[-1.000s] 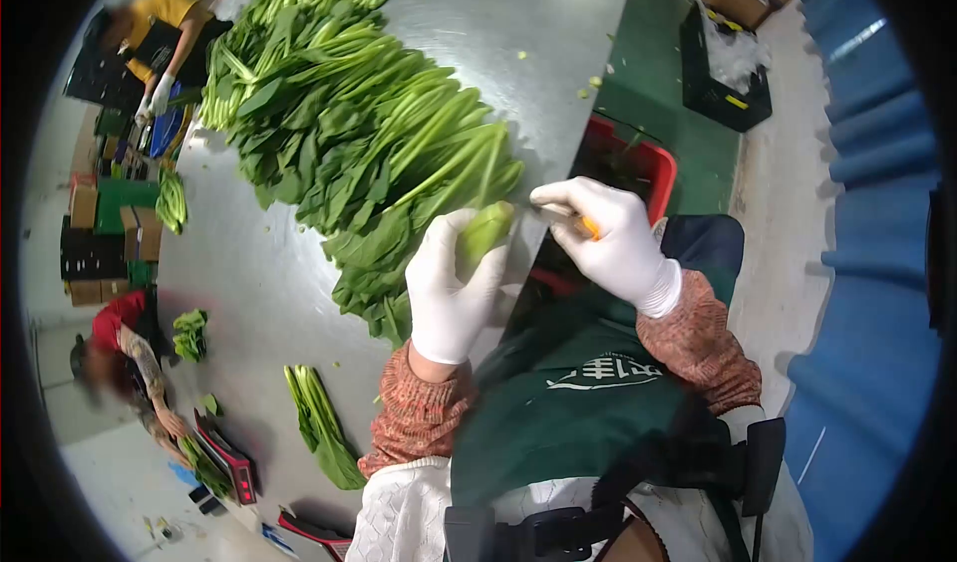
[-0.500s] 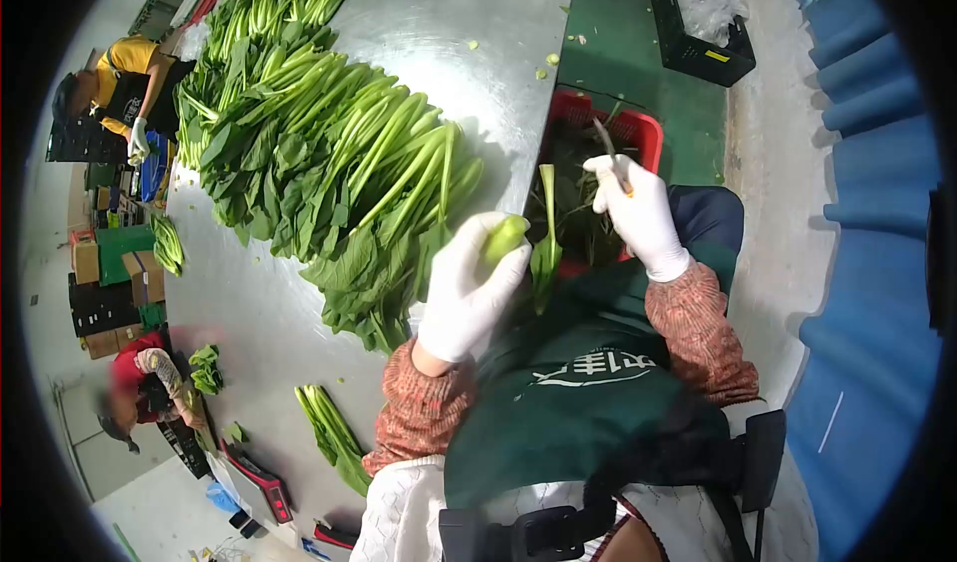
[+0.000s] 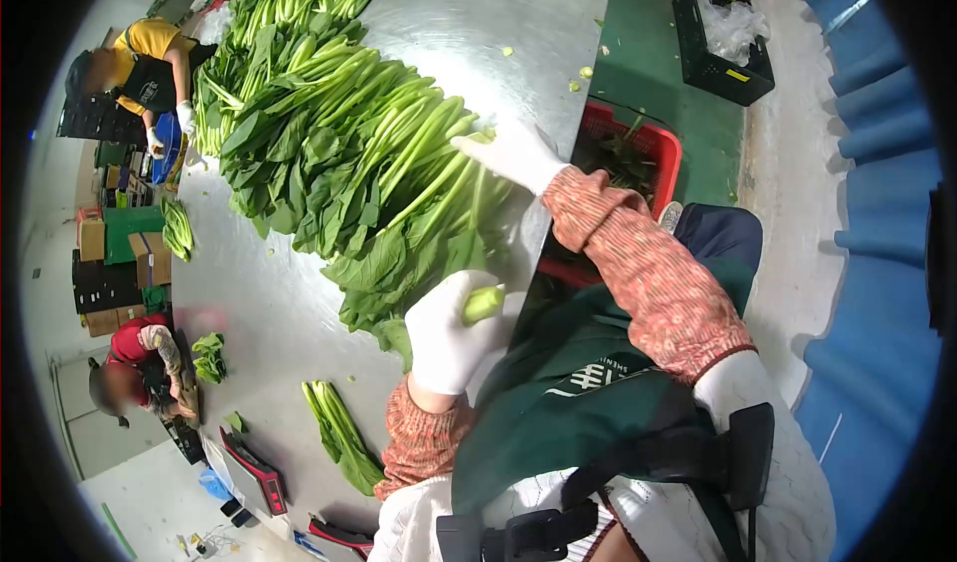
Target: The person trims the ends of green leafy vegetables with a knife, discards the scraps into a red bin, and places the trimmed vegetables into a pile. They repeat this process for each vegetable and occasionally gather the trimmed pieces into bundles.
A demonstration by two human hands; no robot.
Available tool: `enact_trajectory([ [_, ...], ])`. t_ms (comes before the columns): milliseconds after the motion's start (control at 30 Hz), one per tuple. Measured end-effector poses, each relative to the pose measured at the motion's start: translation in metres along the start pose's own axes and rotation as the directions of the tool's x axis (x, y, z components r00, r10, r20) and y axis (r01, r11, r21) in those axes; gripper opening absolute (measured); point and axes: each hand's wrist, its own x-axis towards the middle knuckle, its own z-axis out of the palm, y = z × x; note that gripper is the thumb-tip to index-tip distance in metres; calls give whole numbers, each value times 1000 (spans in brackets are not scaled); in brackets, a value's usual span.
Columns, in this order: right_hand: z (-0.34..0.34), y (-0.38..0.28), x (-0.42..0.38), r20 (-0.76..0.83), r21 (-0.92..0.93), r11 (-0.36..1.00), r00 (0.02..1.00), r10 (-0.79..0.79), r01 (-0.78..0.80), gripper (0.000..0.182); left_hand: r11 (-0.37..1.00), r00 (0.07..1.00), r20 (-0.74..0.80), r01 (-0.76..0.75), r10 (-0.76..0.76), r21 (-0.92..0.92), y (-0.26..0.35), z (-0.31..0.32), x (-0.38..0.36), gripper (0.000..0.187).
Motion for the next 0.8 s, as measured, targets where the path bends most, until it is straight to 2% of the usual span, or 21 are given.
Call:
enact_trajectory([
  [67,21,30,16,111,212,976,993,33,-56,57,999,999,-42,-7,9,42,-7,-4,1,13],
  [167,9,24,9,211,298,946,975,64,-127,50,983,974,-187,-101,129,153,-11,-7,19,20],
  [200,0,12,-3,230,292,945,970,79,-146,48,955,954,-239,-111,180,276,-17,-4,27,29],
  [233,-5,3,-14,258,366,923,966,24,-120,43,929,952,-236,-103,196,355,-20,-1,39,32],
  [267,-8,-14,-35,208,590,802,977,-39,-94,34,896,950,-230,-94,211,433,-23,3,49,35],
  [333,-17,-29,-54,271,352,934,962,-38,-62,22,889,967,-187,-74,176,452,-32,14,59,37],
  [367,-22,-32,-60,278,425,898,961,-7,-116,19,886,959,-192,-103,210,453,-32,12,62,33],
  [433,-33,-29,-72,294,558,800,954,58,-221,18,909,968,-191,-71,162,411,-33,11,63,29],
  [500,-42,-22,-77,340,570,777,937,73,-267,17,942,979,-154,-73,130,327,-45,16,56,26],
  [533,-44,-19,-79,365,575,767,928,73,-286,16,964,982,-133,-96,132,250,-51,19,53,25],
  [567,-39,-8,-80,300,578,790,953,31,-207,17,976,979,-173,-72,108,205,-53,25,49,21],
  [600,-46,-5,-78,268,469,865,962,56,-180,25,975,974,-204,-55,100,214,-56,28,46,21],
  [633,-46,7,-76,100,243,969,995,26,-49,33,974,967,-238,-41,94,222,-62,32,45,21],
  [667,-45,24,-75,-59,-21,999,997,-49,48,43,974,958,-272,-26,89,227,-66,36,44,22],
  [733,-53,48,-69,-95,-322,918,973,211,-231,59,959,964,-239,-49,119,279,-65,45,44,20],
  [767,-57,59,-71,-107,-317,913,966,234,-256,66,942,973,-200,-39,111,333,-62,49,45,21],
  [800,-54,75,-75,-145,-236,945,970,197,-227,54,921,982,-160,-31,101,388,-59,54,47,22],
])
